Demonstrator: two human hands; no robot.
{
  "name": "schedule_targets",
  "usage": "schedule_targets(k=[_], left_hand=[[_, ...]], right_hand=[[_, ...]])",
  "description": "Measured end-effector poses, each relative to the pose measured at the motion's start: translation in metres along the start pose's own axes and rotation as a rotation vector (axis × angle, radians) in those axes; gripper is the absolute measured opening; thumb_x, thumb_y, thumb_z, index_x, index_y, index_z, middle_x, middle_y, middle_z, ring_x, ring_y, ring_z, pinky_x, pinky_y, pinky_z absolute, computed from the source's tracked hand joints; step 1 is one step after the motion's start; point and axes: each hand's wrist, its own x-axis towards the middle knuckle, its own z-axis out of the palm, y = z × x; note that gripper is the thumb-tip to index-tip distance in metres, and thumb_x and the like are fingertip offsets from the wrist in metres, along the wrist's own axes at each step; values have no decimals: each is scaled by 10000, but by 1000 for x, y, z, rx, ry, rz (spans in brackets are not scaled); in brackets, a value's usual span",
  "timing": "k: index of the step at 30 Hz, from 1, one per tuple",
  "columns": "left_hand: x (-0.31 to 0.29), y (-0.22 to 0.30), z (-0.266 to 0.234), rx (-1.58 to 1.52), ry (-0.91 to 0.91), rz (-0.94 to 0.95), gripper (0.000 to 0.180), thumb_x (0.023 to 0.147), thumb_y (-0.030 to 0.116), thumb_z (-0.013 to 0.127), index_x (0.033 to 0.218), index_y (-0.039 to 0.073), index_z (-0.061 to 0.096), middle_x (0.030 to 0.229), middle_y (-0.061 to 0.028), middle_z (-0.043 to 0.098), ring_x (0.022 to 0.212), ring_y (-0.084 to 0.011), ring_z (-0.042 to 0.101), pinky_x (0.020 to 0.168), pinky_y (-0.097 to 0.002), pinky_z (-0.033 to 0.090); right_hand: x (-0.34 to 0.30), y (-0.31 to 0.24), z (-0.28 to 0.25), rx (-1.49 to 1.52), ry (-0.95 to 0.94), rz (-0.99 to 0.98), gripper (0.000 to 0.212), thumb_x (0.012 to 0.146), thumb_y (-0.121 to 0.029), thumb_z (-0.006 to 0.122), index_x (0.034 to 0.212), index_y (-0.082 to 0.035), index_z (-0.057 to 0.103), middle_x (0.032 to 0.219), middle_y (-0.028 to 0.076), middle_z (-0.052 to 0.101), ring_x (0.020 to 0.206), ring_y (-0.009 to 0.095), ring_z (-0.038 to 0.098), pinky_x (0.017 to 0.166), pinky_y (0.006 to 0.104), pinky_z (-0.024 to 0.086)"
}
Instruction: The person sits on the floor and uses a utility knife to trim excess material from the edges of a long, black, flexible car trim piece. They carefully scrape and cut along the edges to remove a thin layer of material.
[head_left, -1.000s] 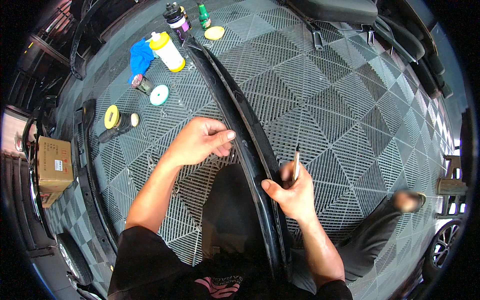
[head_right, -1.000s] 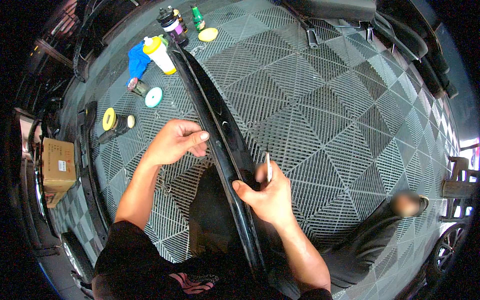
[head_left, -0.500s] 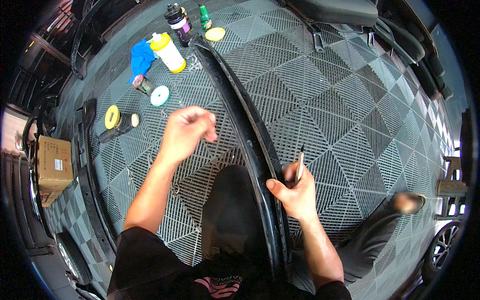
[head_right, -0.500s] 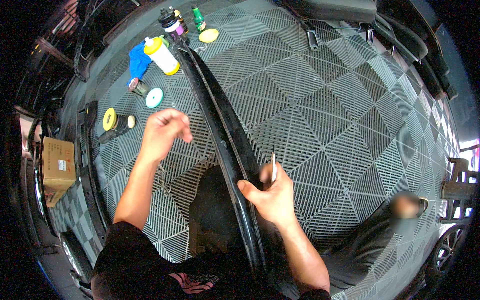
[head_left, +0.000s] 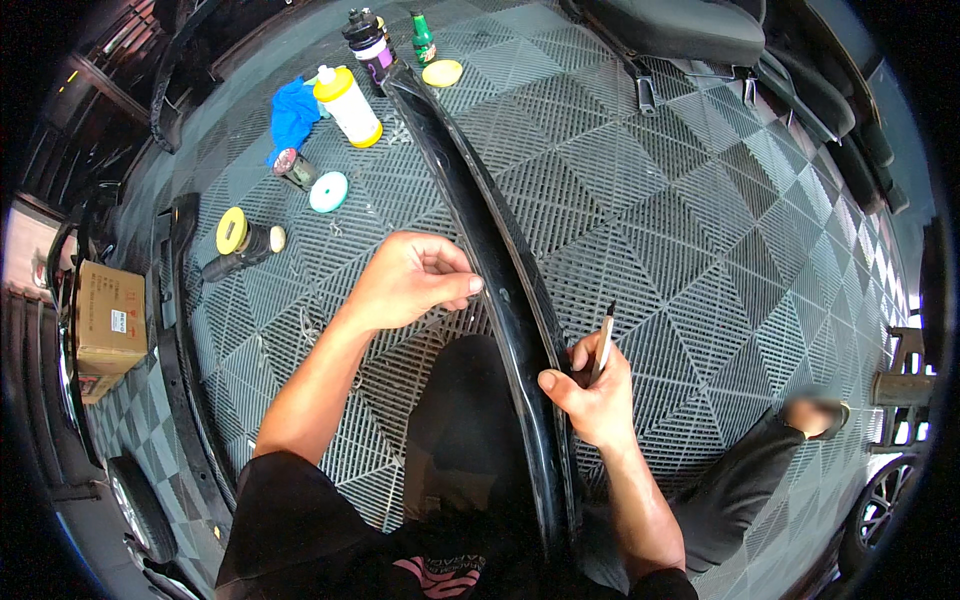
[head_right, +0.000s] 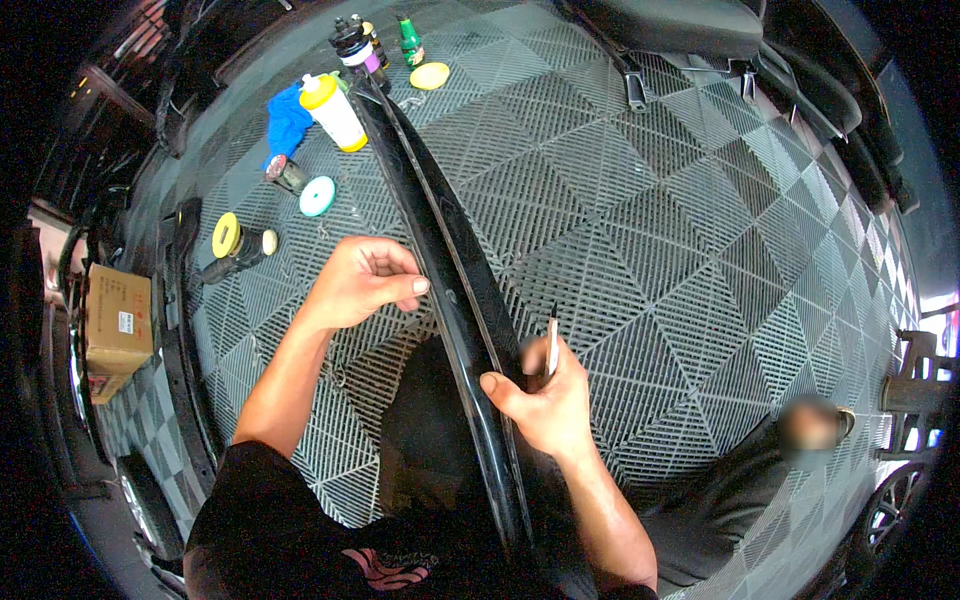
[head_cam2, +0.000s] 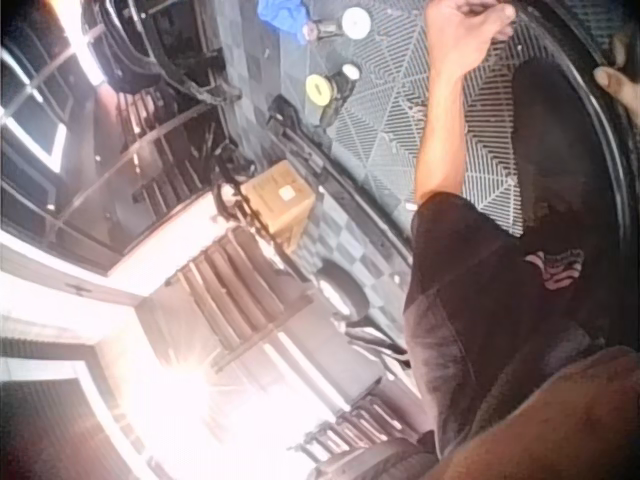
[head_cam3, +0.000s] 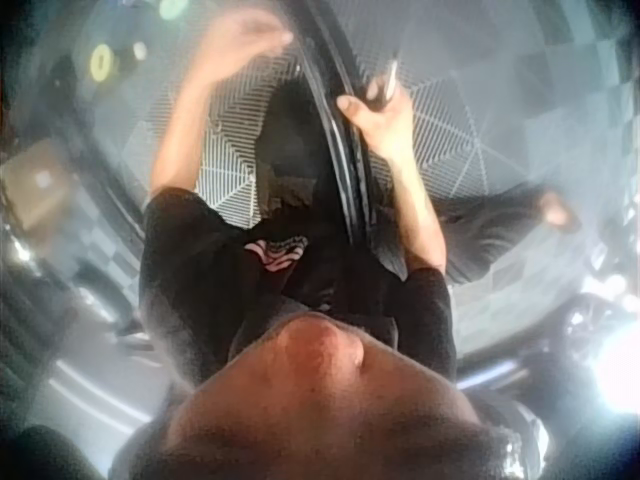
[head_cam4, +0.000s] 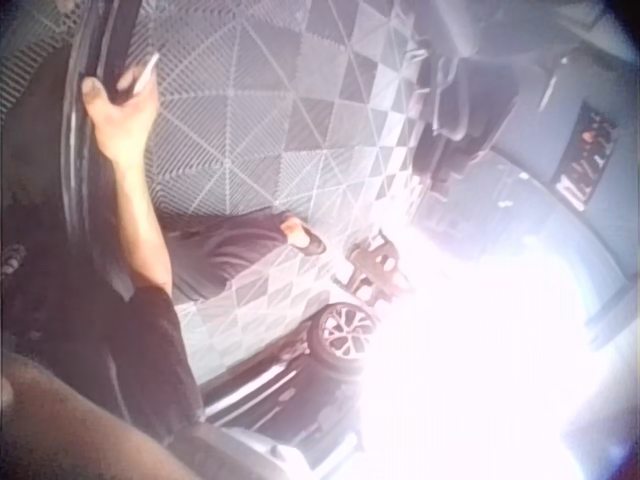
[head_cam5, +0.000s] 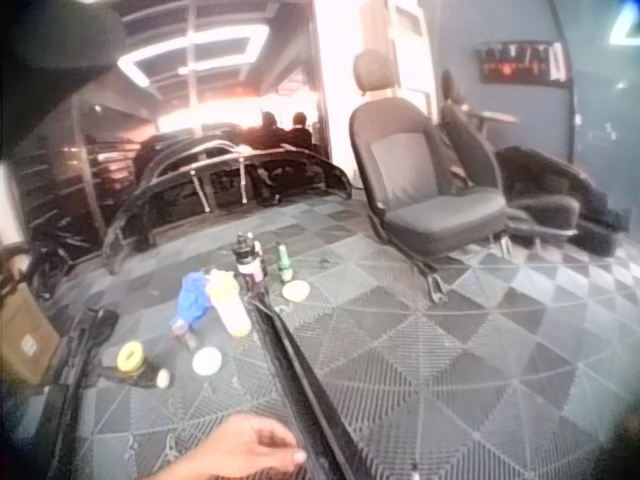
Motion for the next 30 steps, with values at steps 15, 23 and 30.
schedule_targets(k=[15, 23, 30], left_hand=[[106, 40, -41, -1041, -113, 461, 950, 881, 857, 275, 1373, 72, 487, 1207, -210, 626, 984, -354, 667, 833, -519, 553], [107, 23, -18, -1111, -123, 528, 590, 968, 611, 483, 970, 38, 622, 734, -69, 541, 626, -219, 504, 557, -372, 433], [88, 33, 6, -957, 95, 521, 640, 984, 725, 275, 1014, 169, 592, 707, -33, 590, 587, -161, 605, 483, -286, 507]], right_hand=[[-23, 5, 9, 324, -260, 114, 431, 723, -269, 856, 821, -118, 464, 750, -75, 404, 684, 56, 370, 593, 233, 311], [-26, -29, -31, -173, -10, -182, 488, 1038, -433, 455, 961, 18, 623, 805, 81, 603, 643, 164, 523, 600, 336, 419], [-23, -137, 5, -604, -182, -381, 426, 961, -107, 592, 1353, 47, 526, 869, 216, 688, 679, 340, 691, 643, 391, 561]])
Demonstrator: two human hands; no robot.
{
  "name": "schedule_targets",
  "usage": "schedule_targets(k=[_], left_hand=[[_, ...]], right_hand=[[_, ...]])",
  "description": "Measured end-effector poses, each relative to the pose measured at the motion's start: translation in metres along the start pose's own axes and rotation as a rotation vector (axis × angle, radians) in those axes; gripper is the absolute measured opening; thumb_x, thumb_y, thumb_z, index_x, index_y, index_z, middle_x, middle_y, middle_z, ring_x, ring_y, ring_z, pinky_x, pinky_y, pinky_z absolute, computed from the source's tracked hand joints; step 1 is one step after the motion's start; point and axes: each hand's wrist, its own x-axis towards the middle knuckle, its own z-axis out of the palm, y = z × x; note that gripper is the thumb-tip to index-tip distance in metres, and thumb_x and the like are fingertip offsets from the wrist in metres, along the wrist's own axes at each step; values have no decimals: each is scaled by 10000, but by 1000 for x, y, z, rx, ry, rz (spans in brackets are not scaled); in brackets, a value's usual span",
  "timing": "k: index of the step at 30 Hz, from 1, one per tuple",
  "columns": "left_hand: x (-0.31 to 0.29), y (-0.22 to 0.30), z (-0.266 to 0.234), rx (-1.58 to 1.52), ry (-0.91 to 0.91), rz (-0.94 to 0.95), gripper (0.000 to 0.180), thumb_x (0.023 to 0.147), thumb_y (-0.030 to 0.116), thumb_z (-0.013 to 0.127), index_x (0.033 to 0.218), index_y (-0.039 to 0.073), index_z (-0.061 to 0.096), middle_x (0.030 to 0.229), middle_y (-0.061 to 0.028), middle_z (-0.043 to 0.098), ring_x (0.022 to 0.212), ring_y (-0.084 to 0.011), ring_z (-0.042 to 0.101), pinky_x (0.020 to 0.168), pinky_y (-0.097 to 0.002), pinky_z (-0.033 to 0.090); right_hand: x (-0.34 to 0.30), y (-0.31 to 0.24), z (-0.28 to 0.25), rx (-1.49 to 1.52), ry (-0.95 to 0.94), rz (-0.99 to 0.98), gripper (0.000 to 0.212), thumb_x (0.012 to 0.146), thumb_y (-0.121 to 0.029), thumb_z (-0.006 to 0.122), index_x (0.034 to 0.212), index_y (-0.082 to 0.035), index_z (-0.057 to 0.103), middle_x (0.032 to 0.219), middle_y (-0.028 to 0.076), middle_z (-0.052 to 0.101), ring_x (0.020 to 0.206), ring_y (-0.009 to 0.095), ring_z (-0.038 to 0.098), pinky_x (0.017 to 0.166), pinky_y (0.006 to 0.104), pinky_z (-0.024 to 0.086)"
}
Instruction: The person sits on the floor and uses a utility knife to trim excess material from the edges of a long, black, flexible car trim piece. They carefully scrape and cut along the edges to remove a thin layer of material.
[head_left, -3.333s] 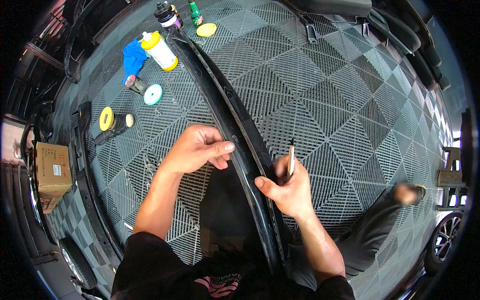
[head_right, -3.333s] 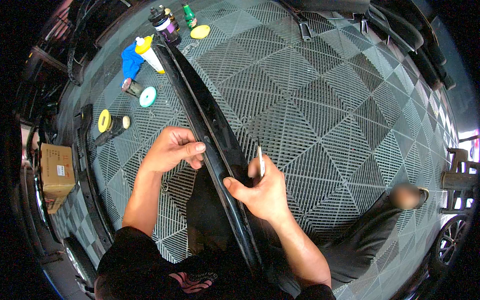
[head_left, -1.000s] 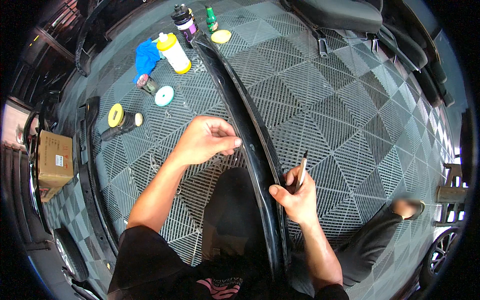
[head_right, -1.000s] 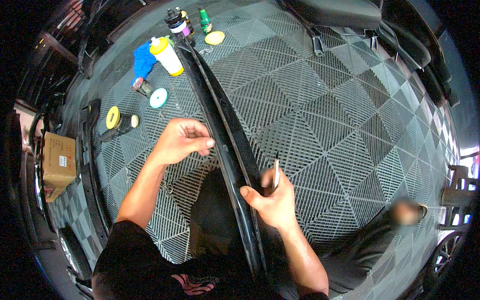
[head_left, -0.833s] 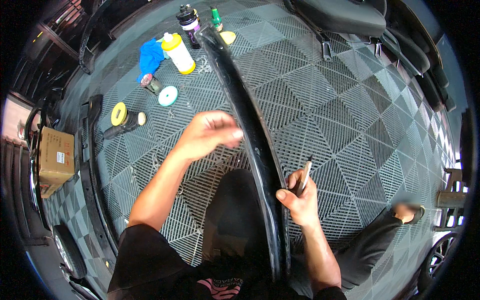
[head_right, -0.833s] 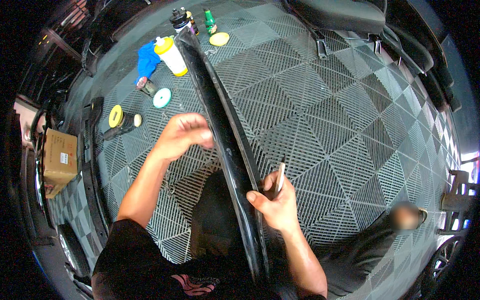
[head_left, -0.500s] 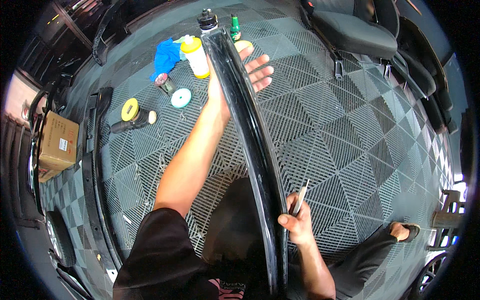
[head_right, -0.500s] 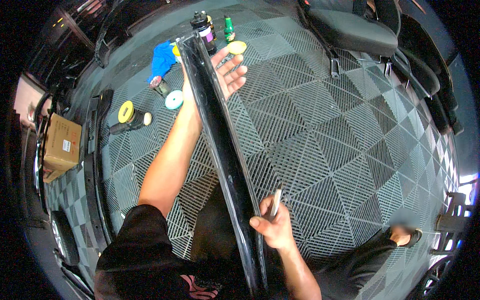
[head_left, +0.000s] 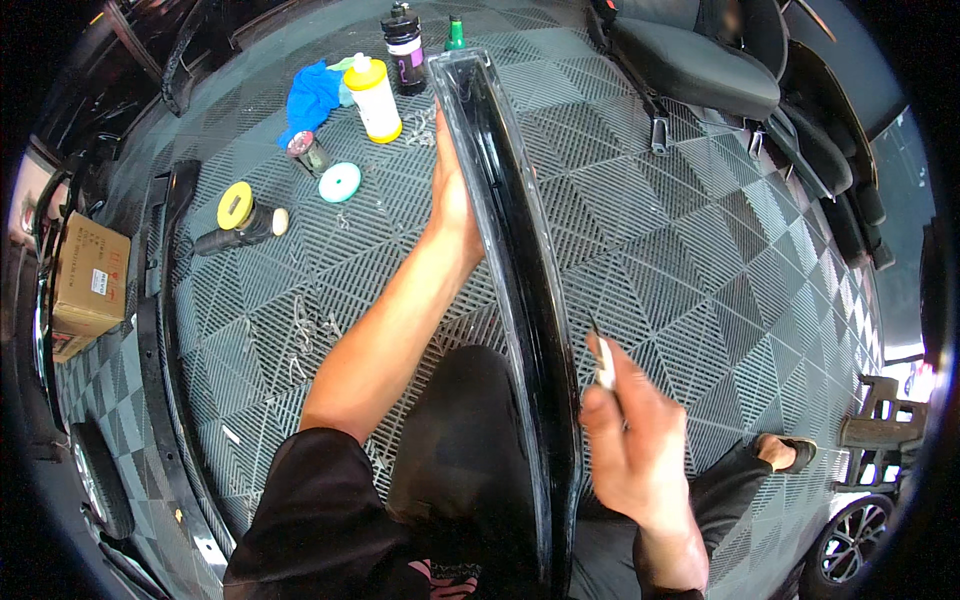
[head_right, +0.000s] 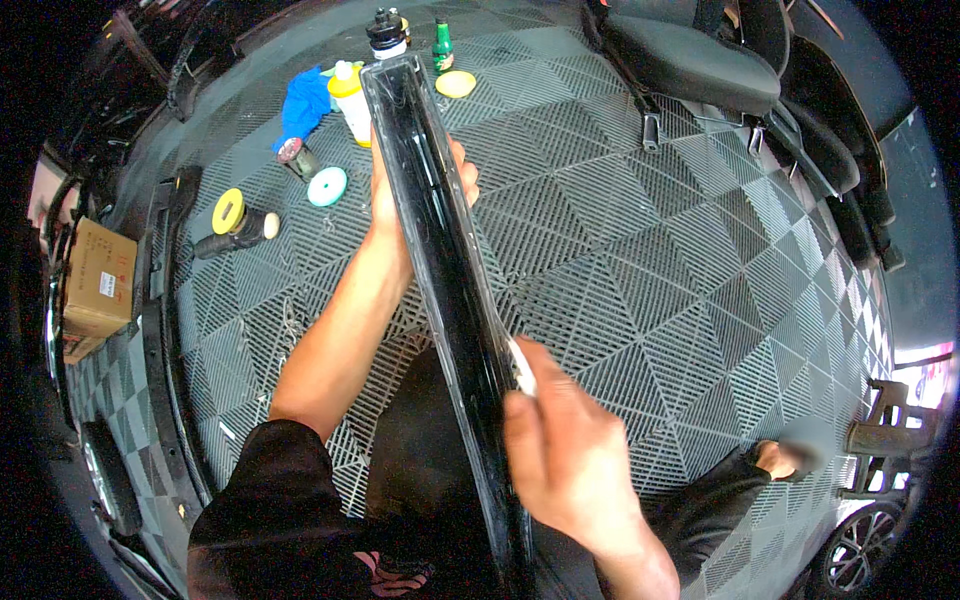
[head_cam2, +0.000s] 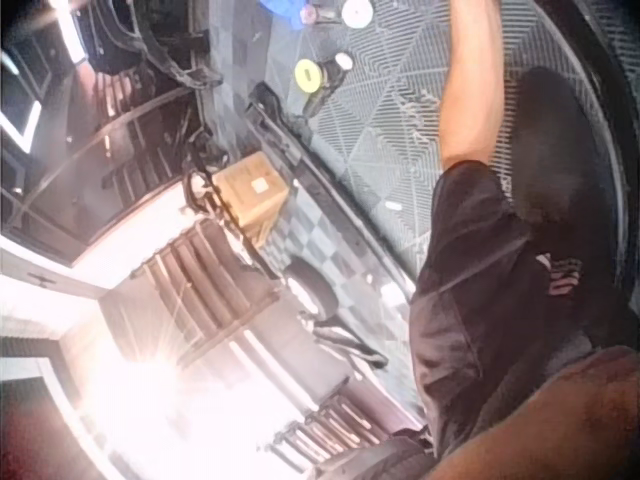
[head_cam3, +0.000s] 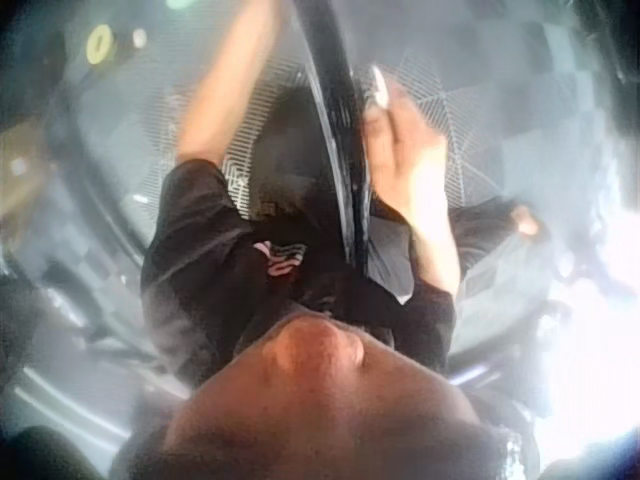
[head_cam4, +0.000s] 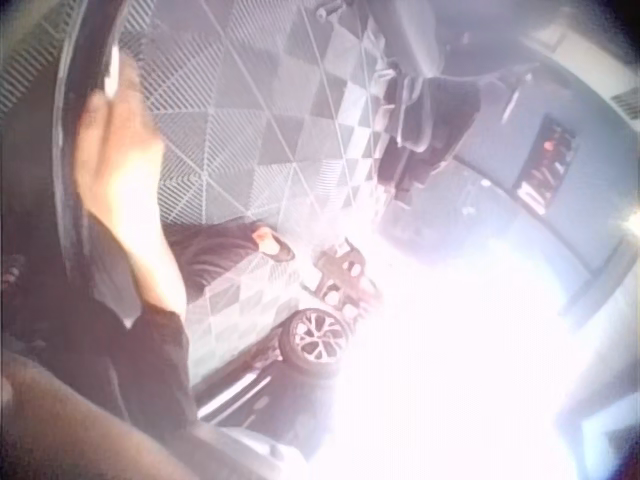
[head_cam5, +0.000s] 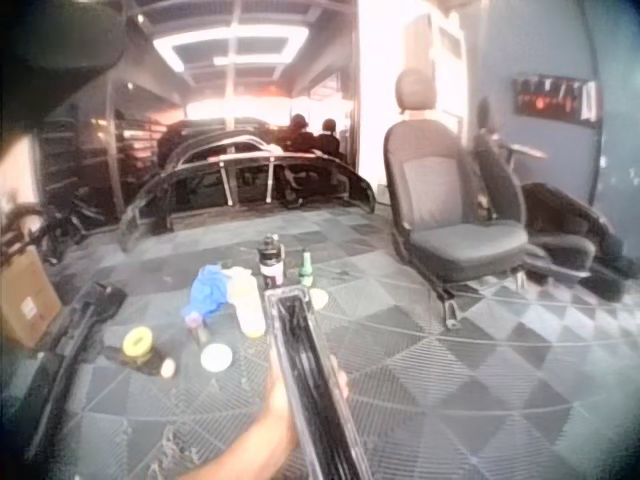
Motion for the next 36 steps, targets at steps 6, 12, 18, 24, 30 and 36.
schedule_targets(k=[6, 12, 18, 24, 30, 36], left_hand=[[-6, 4, 18, 84, 103, 42, 631, 1008, 690, 264, 1021, 151, 592, 729, -18, 575, 581, -157, 579, 485, -317, 496], [1, 1, 15, 112, 135, 39, 694, 972, 741, 271, 1002, 131, 599, 747, -78, 617, 617, -253, 640, 530, -392, 545], [-1, 3, 28, 199, 174, 31, 686, 975, 738, 273, 1029, 131, 588, 730, -71, 605, 608, -237, 652, 501, -368, 544], [-5, 7, 39, 277, 187, 41, 652, 990, 711, 300, 1039, 125, 581, 714, -45, 589, 589, -182, 626, 484, -327, 530], [-6, 8, 49, 246, 165, 50, 672, 995, 710, 284, 988, 108, 585, 708, -28, 568, 575, -139, 580, 492, -308, 512], [-7, 10, 51, 253, 187, 51, 680, 994, 710, 279, 989, 102, 583, 711, -29, 566, 580, -137, 581, 503, -310, 519]], right_hand=[[11, -20, 21, -69, -94, -1, 535, 936, -43, 625, 1438, 41, 462, 782, 178, 697, 585, 237, 700, 555, 324, 544], [17, -25, 31, -75, -58, -39, 504, 931, -55, 642, 1404, 45, 503, 876, 203, 715, 587, 233, 702, 537, 315, 537], [16, -21, 32, -85, -53, -34, 500, 929, -46, 638, 1401, 52, 504, 942, 223, 721, 619, 242, 717, 553, 309, 542], [18, -24, 33, -79, -39, -14, 499, 926, -34, 630, 1400, 56, 504, 959, 225, 720, 633, 246, 721, 566, 308, 546], [19, -25, 31, -109, -34, -37, 481, 925, -21, 623, 1385, 68, 515, 896, 223, 713, 613, 247, 717, 547, 306, 534], [15, -33, 28, -130, -65, -6, 475, 928, -9, 617, 1382, 80, 510, 679, 189, 654, 509, 215, 669, 477, 300, 489]])
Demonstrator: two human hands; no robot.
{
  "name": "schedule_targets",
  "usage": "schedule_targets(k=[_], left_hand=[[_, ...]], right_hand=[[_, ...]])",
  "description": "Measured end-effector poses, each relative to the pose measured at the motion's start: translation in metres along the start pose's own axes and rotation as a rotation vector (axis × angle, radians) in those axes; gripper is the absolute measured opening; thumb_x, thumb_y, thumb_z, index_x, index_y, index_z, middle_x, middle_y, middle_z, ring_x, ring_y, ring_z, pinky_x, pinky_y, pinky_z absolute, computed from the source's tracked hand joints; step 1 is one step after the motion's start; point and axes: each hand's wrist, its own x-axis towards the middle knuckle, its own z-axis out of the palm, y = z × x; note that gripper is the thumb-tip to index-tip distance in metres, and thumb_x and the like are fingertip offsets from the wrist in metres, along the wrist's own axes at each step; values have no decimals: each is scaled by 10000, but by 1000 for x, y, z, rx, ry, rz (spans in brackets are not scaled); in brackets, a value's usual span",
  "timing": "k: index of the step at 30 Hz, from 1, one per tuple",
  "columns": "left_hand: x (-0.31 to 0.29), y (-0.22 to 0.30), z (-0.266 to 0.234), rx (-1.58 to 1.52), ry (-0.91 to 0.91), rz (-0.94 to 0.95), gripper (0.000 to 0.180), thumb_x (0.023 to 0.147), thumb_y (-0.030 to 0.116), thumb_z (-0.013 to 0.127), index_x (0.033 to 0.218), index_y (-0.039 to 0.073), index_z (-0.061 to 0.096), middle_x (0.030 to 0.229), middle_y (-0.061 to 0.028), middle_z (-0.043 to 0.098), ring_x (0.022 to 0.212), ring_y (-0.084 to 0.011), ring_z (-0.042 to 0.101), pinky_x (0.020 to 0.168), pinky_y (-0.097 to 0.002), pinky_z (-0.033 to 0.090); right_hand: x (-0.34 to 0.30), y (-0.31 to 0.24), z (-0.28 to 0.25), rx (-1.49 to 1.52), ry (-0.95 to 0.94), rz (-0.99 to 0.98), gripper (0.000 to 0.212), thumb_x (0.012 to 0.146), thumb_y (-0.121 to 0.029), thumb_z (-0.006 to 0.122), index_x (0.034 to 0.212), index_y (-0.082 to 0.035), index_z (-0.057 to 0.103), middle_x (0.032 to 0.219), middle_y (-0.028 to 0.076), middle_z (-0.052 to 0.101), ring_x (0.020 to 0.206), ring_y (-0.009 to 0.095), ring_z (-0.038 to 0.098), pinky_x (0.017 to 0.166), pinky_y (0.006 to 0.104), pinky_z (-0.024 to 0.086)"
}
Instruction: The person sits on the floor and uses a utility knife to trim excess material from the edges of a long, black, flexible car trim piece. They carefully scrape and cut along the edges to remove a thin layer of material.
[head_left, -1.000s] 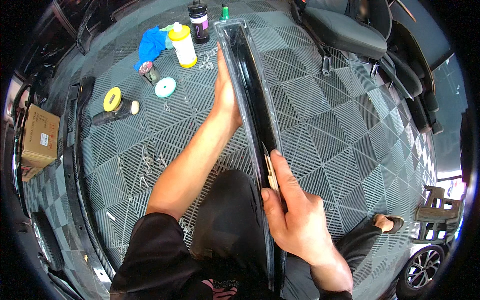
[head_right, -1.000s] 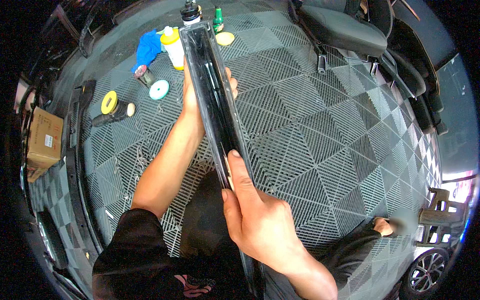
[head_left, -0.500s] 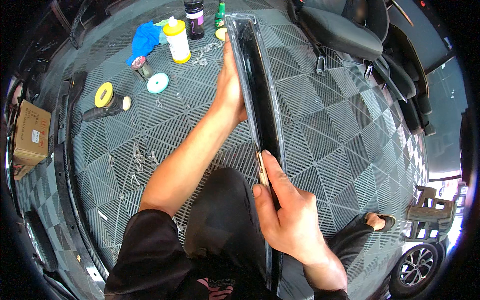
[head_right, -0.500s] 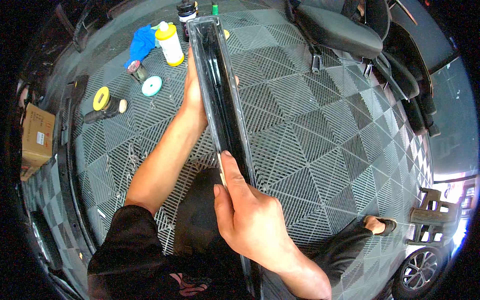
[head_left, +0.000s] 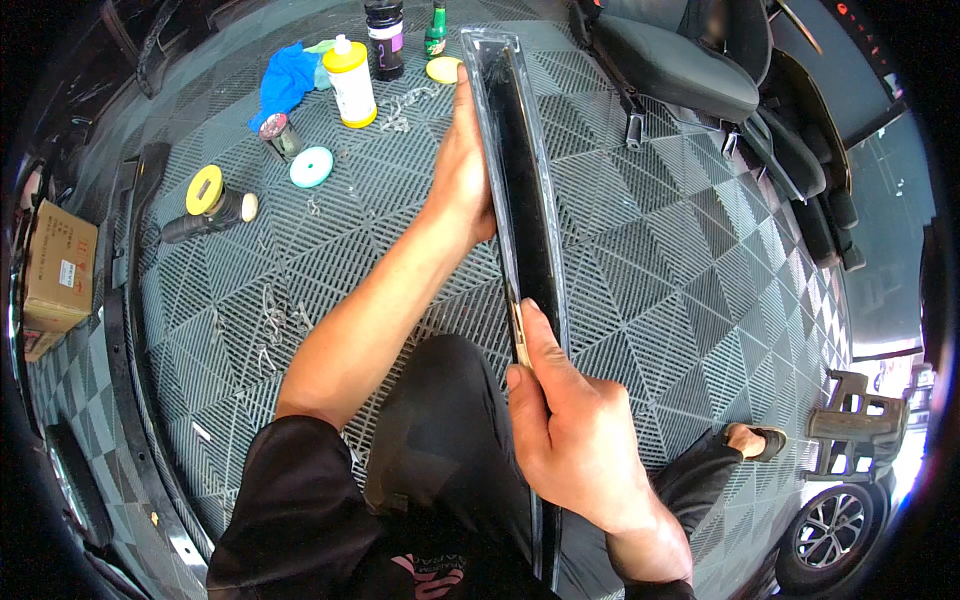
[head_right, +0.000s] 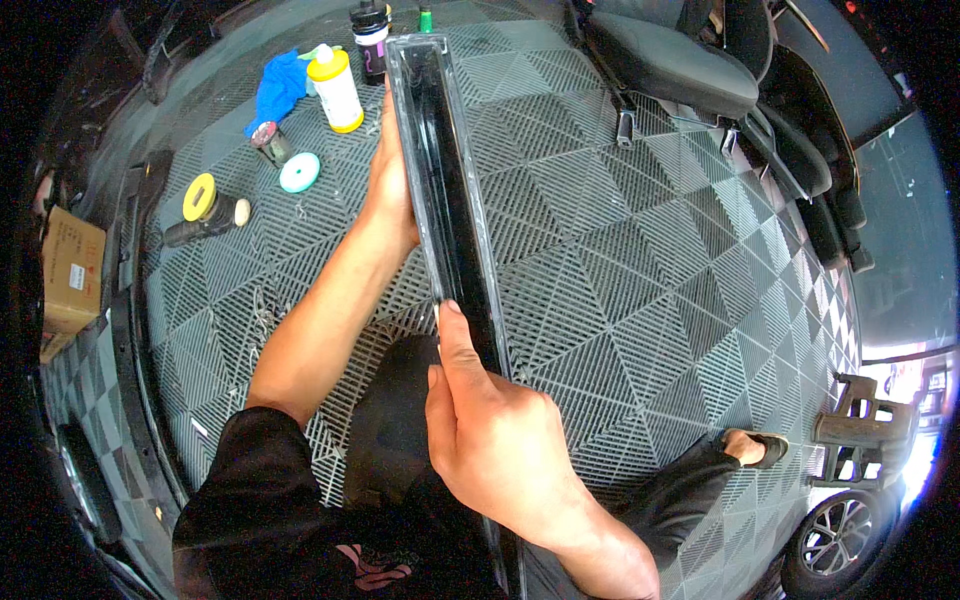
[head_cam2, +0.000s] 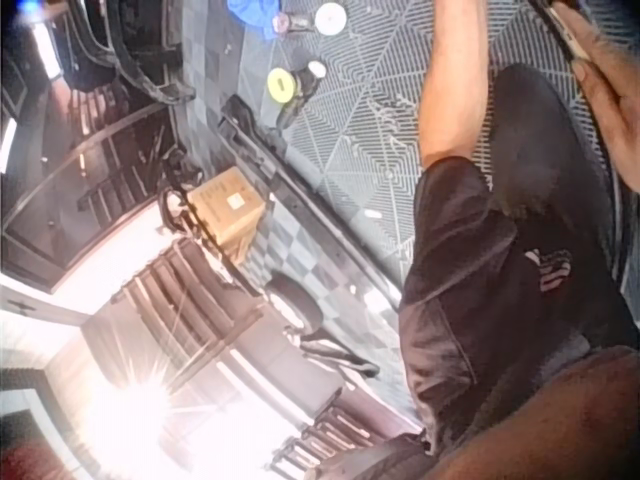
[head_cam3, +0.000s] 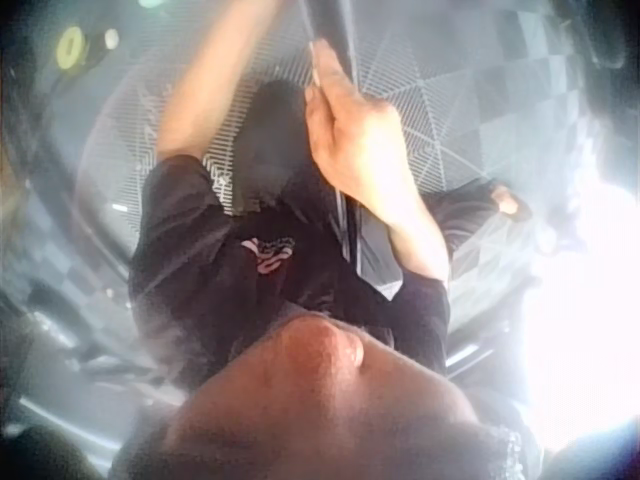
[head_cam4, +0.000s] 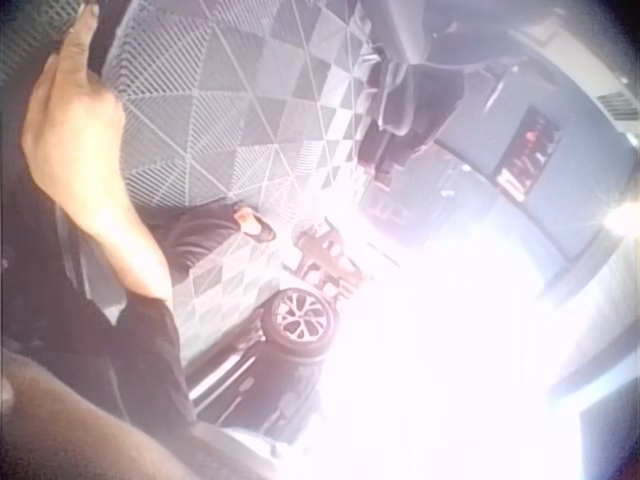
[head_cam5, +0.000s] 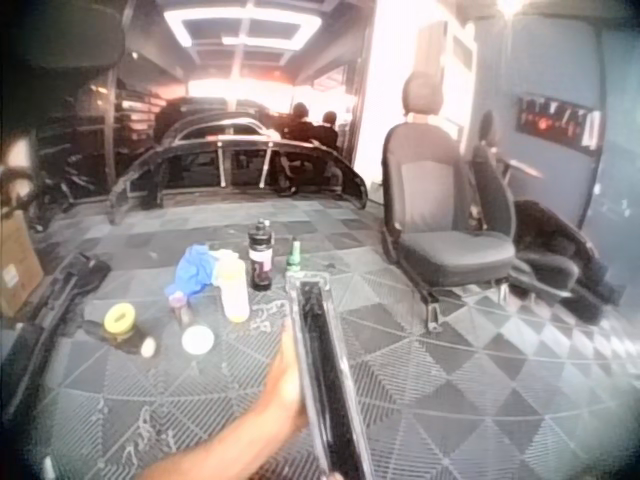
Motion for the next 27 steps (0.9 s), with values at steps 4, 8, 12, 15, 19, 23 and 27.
schedule_targets(k=[4, 8, 12, 15, 19, 23, 27], left_hand=[[1, 0, -1, -13, -12, 6, 682, 992, 711, 280, 989, 100, 582, 710, -31, 564, 575, -140, 580, 504, -312, 522], [0, 0, -1, 8, -12, 5, 699, 982, 728, 280, 980, 98, 583, 703, -38, 570, 560, -148, 583, 495, -321, 527], [1, 1, -2, 3, -21, -32, 714, 977, 738, 271, 965, 96, 585, 690, -46, 572, 548, -158, 587, 484, -331, 530], [3, -1, -5, 11, -39, -21, 716, 981, 734, 265, 966, 93, 584, 688, -51, 573, 547, -165, 590, 482, -335, 530], [2, -2, -4, 4, -46, -30, 713, 984, 729, 264, 990, 91, 583, 702, -51, 578, 553, -163, 591, 486, -333, 531], [1, -1, -6, 8, -57, -27, 712, 986, 726, 261, 1004, 92, 584, 712, -49, 580, 559, -159, 593, 488, -330, 531], [-1, 0, -4, 54, -16, -7, 703, 986, 725, 268, 1004, 100, 589, 713, -40, 581, 559, -160, 593, 488, -326, 530]], right_hand=[[-2, 2, 2, -4, 13, -28, 530, 905, -69, 643, 1388, 84, 487, 529, 108, 576, 427, 253, 608, 423, 393, 493], [-6, -3, 0, 1, 14, -12, 476, 924, 9, 615, 1380, 88, 508, 607, 156, 607, 468, 169, 632, 453, 289, 467], [-11, -3, 0, -15, 4, 2, 479, 920, 9, 620, 1379, 87, 509, 595, 151, 598, 466, 168, 630, 449, 291, 466], [-13, -4, 1, -15, -6, 13, 480, 919, 8, 622, 1379, 87, 510, 590, 148, 594, 463, 171, 628, 447, 295, 466], [-17, -2, 0, -9, -3, 12, 486, 917, 4, 623, 1381, 88, 505, 571, 141, 584, 446, 180, 617, 440, 301, 465], [-22, -3, 1, -25, -20, 16, 499, 915, -4, 627, 1387, 92, 496, 547, 133, 570, 425, 188, 603, 433, 306, 466], [-25, -4, 1, -25, -33, 22, 510, 910, -3, 632, 1390, 94, 492, 534, 125, 561, 420, 188, 597, 427, 313, 466]])
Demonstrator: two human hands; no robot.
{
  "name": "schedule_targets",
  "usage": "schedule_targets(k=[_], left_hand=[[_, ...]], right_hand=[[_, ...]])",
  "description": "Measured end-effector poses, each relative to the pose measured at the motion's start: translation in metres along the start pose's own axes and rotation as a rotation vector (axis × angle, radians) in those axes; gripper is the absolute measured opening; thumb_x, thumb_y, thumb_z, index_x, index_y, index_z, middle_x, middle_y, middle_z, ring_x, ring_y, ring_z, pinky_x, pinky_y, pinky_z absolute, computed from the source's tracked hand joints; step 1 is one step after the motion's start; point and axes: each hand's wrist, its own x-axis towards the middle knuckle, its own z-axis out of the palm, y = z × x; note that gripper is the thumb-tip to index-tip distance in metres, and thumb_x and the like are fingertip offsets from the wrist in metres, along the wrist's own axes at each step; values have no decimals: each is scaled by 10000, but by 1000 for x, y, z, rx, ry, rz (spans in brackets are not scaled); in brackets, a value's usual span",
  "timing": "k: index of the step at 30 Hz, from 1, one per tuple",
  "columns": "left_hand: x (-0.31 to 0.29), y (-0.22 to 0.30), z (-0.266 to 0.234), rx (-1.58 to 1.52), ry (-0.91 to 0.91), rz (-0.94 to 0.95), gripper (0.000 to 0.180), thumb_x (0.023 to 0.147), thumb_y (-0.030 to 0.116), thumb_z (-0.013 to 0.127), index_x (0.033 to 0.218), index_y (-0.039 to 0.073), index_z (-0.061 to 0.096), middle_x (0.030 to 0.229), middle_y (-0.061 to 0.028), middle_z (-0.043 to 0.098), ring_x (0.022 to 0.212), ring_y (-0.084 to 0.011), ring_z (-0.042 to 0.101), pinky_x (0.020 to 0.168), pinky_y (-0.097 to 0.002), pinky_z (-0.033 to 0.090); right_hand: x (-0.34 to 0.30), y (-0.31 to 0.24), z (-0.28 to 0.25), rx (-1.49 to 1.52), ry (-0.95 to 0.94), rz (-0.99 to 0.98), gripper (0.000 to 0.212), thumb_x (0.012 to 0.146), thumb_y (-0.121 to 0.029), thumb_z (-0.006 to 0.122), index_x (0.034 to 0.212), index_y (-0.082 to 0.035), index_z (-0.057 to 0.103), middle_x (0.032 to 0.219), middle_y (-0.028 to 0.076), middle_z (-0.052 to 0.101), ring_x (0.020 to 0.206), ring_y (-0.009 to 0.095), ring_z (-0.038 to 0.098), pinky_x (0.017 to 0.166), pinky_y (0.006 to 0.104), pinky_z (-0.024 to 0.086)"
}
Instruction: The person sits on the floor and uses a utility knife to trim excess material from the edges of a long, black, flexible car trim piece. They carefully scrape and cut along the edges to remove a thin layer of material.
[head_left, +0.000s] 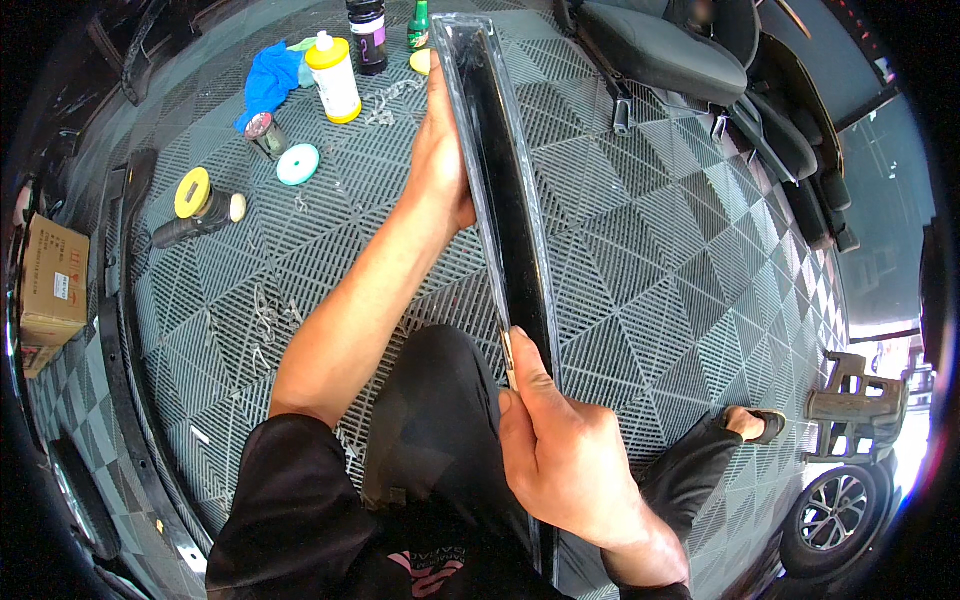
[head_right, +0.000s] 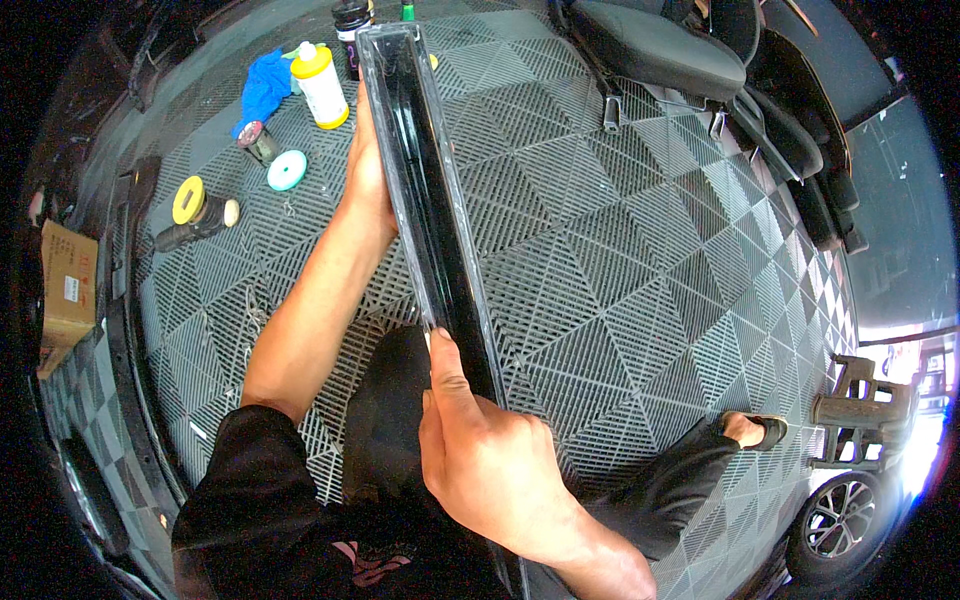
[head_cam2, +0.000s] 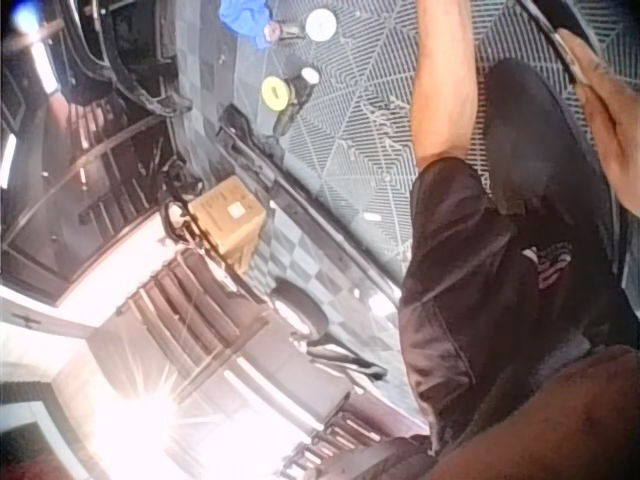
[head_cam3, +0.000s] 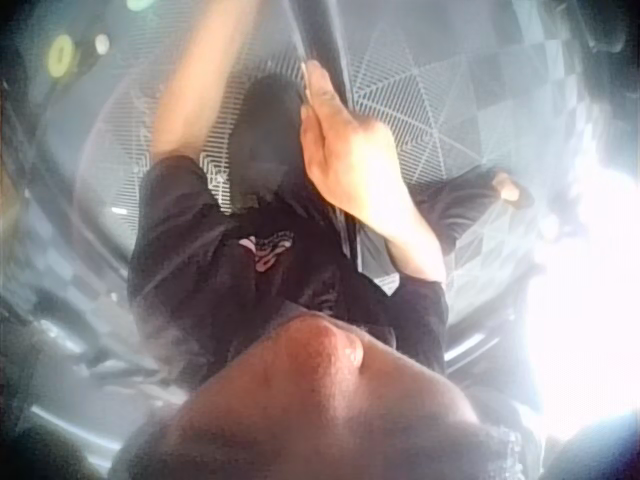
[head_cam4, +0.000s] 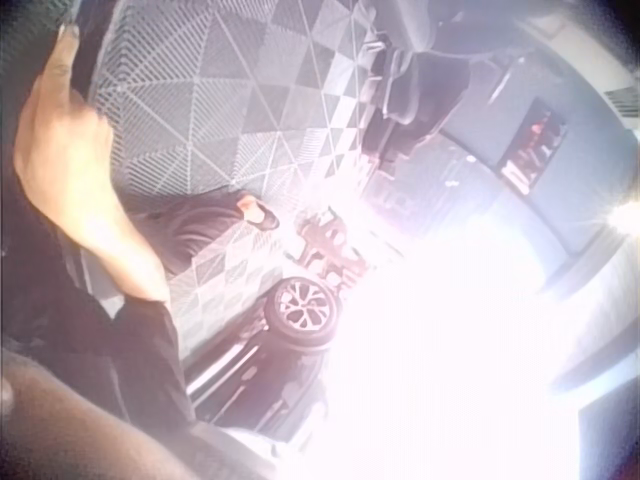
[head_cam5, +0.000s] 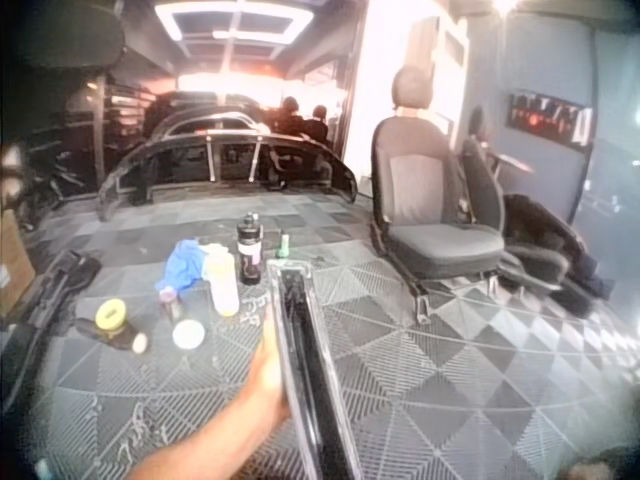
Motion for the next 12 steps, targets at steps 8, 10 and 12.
schedule_targets(k=[8, 10, 12], left_hand=[[3, -3, -5, -35, -2, -4, 588, 1008, 666, 322, 1225, 158, 524, 746, -48, 588, 579, -212, 636, 498, -362, 556], [3, -5, -5, -10, 6, 37, 593, 1009, 666, 318, 1231, 155, 523, 749, -51, 592, 579, -213, 638, 497, -362, 557], [3, -6, -3, 2, 7, 52, 595, 1009, 666, 317, 1233, 154, 522, 750, -52, 594, 579, -213, 639, 496, -362, 557]], right_hand=[[-9, 2, 2, -4, 4, 2, 523, 905, -6, 639, 1400, 75, 492, 529, 111, 553, 421, 198, 593, 432, 321, 472], [-11, 2, 1, -10, -4, 10, 526, 905, -11, 641, 1403, 69, 492, 535, 111, 557, 421, 202, 594, 436, 323, 475], [-13, 3, 2, 1, -1, 6, 539, 907, -18, 643, 1416, 60, 483, 530, 111, 561, 427, 202, 603, 437, 325, 478]])
